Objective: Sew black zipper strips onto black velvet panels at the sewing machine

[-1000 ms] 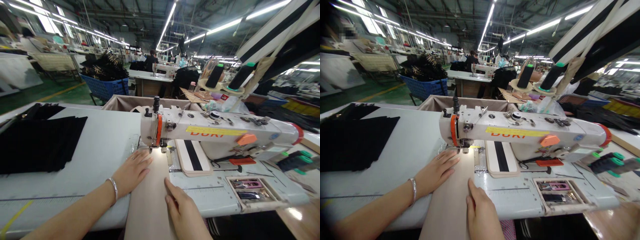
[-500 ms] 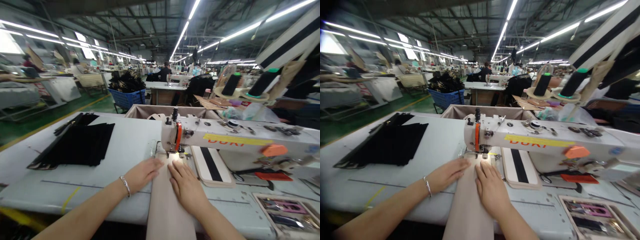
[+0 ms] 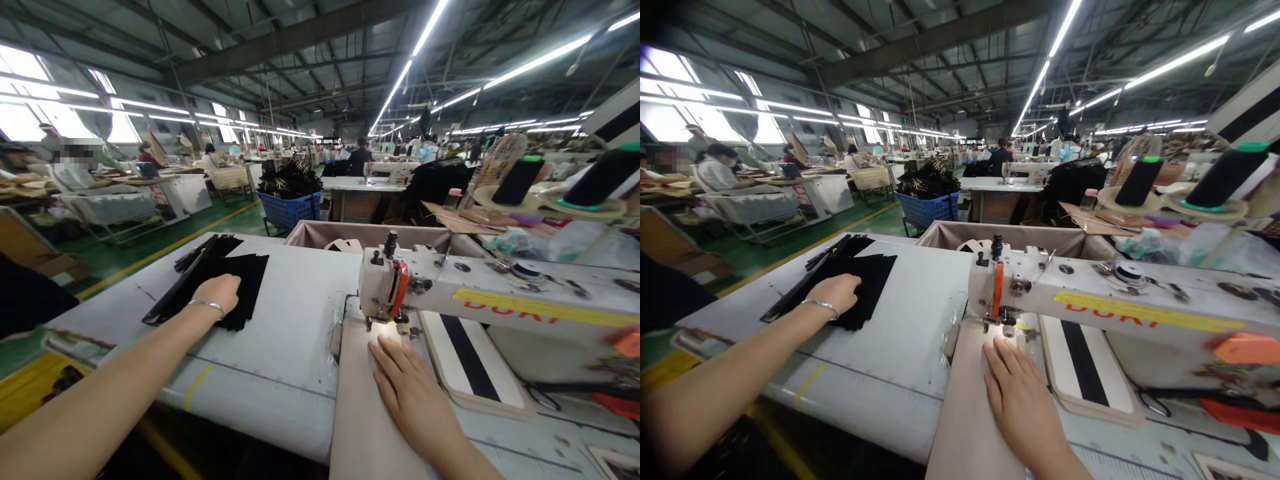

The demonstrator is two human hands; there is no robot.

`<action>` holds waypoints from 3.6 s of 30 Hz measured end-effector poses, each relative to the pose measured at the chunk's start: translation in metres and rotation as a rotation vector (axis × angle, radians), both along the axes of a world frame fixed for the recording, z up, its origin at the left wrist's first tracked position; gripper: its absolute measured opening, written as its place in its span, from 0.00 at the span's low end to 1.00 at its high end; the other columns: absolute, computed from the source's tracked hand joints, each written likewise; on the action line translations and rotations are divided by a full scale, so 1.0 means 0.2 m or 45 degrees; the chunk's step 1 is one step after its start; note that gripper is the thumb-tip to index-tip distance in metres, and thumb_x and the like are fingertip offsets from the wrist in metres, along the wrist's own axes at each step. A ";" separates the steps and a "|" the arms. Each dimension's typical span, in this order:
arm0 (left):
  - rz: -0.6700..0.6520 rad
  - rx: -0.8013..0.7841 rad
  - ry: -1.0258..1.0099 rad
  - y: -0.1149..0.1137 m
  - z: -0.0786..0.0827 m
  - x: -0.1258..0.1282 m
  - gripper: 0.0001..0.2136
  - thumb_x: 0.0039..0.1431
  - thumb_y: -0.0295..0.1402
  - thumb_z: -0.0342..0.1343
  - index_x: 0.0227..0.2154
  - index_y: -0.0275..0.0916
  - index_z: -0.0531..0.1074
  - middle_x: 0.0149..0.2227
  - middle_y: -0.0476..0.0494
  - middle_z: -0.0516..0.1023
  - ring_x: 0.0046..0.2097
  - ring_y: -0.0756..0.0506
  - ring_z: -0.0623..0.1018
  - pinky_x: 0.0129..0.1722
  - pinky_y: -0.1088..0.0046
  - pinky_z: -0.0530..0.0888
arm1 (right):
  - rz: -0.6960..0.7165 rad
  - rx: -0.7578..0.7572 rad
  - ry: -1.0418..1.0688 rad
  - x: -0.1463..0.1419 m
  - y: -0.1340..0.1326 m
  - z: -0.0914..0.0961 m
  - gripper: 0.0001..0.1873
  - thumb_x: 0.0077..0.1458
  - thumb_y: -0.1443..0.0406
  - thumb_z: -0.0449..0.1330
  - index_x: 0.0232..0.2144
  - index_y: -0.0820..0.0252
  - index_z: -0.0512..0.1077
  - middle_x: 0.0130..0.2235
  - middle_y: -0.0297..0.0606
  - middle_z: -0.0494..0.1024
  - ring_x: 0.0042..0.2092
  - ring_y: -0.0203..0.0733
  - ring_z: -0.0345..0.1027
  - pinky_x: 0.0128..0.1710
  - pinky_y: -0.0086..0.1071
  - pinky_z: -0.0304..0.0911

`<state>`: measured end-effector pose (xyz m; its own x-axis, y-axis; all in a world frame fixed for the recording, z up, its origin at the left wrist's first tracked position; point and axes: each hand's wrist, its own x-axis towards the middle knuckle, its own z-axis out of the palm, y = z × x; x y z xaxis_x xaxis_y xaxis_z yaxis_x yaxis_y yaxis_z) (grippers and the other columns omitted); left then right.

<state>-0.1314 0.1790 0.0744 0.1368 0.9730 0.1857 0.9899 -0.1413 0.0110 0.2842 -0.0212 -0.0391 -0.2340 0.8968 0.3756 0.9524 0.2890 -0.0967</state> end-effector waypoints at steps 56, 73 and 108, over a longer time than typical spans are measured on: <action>-0.774 -0.288 -0.638 -0.32 -0.36 1.24 0.03 0.54 0.26 0.56 0.28 0.39 0.73 0.31 0.45 0.78 0.35 0.44 0.77 0.35 0.70 0.70 | -0.078 -0.143 0.168 -0.05 0.05 0.15 0.24 0.66 0.57 0.53 0.62 0.52 0.60 0.58 0.40 0.69 0.56 0.50 0.60 0.54 0.44 0.54; -0.812 -0.184 -0.579 -0.35 -0.38 1.23 0.04 0.59 0.26 0.55 0.34 0.38 0.74 0.38 0.41 0.79 0.42 0.41 0.78 0.46 0.64 0.73 | -0.077 -0.135 0.165 -0.05 0.05 0.14 0.25 0.66 0.56 0.53 0.61 0.54 0.61 0.57 0.43 0.69 0.56 0.52 0.60 0.54 0.45 0.55; -1.523 -0.393 -0.009 -1.13 -0.27 0.79 0.38 0.56 0.50 0.61 0.66 0.46 0.54 0.68 0.38 0.54 0.68 0.35 0.56 0.68 0.47 0.44 | -0.059 -0.131 0.105 -0.04 0.02 0.13 0.21 0.67 0.55 0.52 0.58 0.54 0.65 0.57 0.42 0.70 0.56 0.50 0.60 0.53 0.44 0.51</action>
<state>0.0274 -0.0474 0.0214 0.9705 0.2397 -0.0253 0.2396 -0.9480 0.2095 0.2753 -0.0171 -0.0134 -0.1635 0.9407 0.2972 0.9521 0.2294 -0.2023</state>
